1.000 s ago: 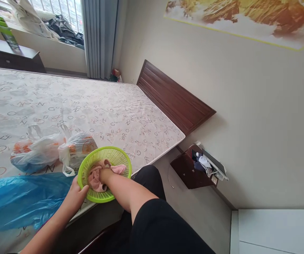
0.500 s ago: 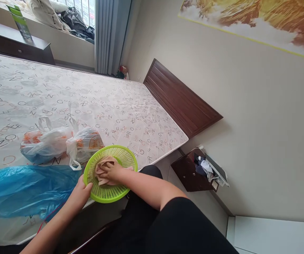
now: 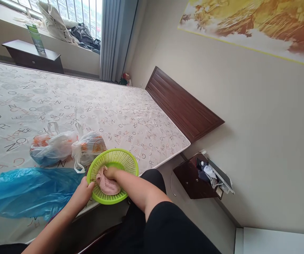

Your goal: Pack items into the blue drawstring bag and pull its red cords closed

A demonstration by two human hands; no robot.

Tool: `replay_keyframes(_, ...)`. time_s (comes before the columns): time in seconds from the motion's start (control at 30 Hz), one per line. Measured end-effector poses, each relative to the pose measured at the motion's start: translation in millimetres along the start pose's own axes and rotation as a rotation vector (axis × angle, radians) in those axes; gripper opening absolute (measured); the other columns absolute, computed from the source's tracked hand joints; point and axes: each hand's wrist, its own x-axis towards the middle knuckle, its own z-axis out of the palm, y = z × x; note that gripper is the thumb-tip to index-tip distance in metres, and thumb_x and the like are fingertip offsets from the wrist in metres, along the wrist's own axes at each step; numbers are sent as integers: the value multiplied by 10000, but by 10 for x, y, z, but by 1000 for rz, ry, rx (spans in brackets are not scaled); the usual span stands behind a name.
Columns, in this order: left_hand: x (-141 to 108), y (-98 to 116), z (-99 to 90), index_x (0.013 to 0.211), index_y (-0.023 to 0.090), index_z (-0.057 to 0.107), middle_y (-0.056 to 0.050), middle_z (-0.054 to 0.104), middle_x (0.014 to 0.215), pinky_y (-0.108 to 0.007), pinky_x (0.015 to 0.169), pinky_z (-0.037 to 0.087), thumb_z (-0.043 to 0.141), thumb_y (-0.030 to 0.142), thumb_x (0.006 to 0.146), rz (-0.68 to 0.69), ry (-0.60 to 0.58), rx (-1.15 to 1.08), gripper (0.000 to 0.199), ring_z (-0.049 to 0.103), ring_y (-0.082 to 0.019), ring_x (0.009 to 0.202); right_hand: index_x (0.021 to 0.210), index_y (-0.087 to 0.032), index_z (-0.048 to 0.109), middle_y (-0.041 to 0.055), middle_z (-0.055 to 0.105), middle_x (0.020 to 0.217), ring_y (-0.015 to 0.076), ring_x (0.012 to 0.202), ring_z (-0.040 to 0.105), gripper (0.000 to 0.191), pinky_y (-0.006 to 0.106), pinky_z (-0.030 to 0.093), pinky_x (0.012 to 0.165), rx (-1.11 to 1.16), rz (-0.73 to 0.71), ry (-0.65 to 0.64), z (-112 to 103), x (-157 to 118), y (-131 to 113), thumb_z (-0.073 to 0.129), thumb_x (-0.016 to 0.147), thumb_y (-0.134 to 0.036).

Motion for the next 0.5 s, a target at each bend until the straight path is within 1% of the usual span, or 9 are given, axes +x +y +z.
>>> replay_keyframes(0.03,-8,7,3,1015,194,504,-152,677,1052,-429,904,535,486,377,858,11,0,-9,242,687,-349,1075,1162,-114,684,204,687,1172,312,1012,715,287,411,575,808,-39,6,1,-11,-45,-8,508,990,-261)
replay_keyframes(0.07,-18,16,9,1008,197,503,-153,676,1057,-429,917,532,493,372,856,22,3,-20,232,685,-349,1087,1221,-120,661,220,648,1287,335,1102,692,314,441,579,856,-99,-32,-12,-23,-99,-4,558,966,-273)
replay_keyframes(0.1,-27,24,17,1000,201,503,-152,677,1060,-430,925,530,502,367,853,29,7,-30,222,684,-349,1095,1275,-152,640,211,590,1408,354,1220,641,368,477,568,934,-152,-99,-35,-35,-159,15,624,932,-285)
replay_keyframes(0.17,-41,33,35,979,207,500,-141,681,1036,-429,919,532,516,355,843,21,9,-36,201,689,-345,1075,1326,-248,624,137,463,1584,376,1431,469,446,563,493,1087,-250,-283,-111,-46,-285,82,709,891,-294)
replay_keyframes(0.23,-47,24,53,964,208,498,-122,681,984,-422,886,538,517,337,830,4,-11,-28,186,697,-335,1029,1315,-307,639,79,413,1635,388,1517,343,391,636,441,1124,-367,-421,-202,-21,-388,159,685,928,-272)
replay_keyframes(0.27,-48,12,62,961,207,498,-112,677,962,-417,871,539,510,328,826,8,-24,-18,182,698,-329,1008,1296,-316,653,74,418,1632,398,1525,322,358,661,443,1108,-416,-429,-229,10,-421,186,666,944,-252)
replay_keyframes(0.33,-43,-21,76,953,204,497,-96,661,917,-410,840,540,496,322,820,18,-38,8,178,697,-321,962,1259,-316,674,84,455,1600,422,1518,325,344,679,473,1059,-468,-364,-238,109,-445,190,676,930,-215)
replay_keyframes(0.43,-23,-68,79,959,200,495,-90,647,903,-403,796,544,494,334,821,14,-37,9,192,696,-316,915,1226,-262,692,133,514,1538,454,1484,372,402,659,502,1044,-434,-224,-164,278,-403,69,742,843,-149)
replay_keyframes(0.5,-4,-81,66,971,193,497,-98,648,918,-393,778,545,495,337,827,8,-35,-17,204,697,-313,906,1198,-185,696,200,581,1442,464,1395,486,429,616,540,1019,-387,-159,-81,327,-357,-48,766,782,-113)
